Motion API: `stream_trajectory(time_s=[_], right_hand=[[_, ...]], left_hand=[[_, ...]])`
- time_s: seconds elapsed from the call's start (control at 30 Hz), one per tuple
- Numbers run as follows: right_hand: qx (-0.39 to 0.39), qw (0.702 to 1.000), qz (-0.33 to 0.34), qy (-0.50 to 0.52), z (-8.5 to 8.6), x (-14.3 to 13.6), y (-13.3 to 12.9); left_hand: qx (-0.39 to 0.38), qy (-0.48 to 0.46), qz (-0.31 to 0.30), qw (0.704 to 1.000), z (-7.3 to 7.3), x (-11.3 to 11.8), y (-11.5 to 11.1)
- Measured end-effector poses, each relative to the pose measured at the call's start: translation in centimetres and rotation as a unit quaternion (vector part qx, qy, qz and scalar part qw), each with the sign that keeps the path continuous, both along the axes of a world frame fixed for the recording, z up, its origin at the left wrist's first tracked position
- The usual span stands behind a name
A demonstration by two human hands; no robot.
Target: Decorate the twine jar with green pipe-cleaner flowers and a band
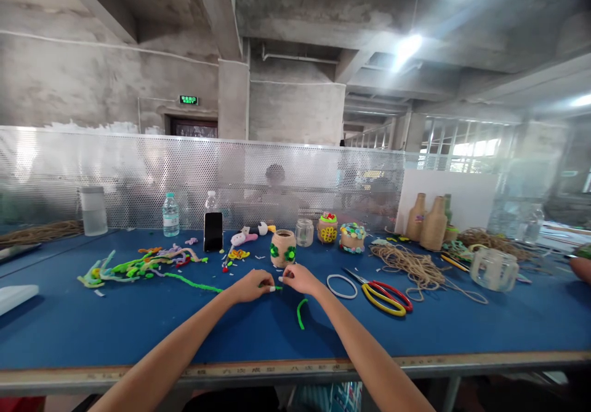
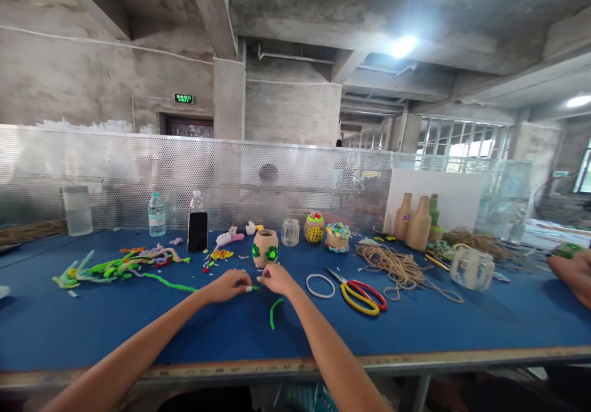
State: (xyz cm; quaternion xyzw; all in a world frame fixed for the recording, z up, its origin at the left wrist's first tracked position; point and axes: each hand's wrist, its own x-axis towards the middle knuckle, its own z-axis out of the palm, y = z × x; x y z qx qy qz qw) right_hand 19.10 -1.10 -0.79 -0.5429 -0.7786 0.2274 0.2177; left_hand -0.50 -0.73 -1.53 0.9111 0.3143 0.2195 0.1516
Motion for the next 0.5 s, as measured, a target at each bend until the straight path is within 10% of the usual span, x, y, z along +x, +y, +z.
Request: stream_trajectory(time_s=[0.3, 0.5], right_hand=[[-0.118, 0.965, 0.220, -0.086, 3.0, 4.1, -0.9], [-0.129, 0.961, 0.223, -0.101, 1.6, 3.7, 0.3]], left_hand=[[0.061, -0.044, 0.079, 0.994, 0.1, -0.1, -0.1], [0.069, -0.047, 0.077, 0.994, -0.3, 0.1, 0.0]])
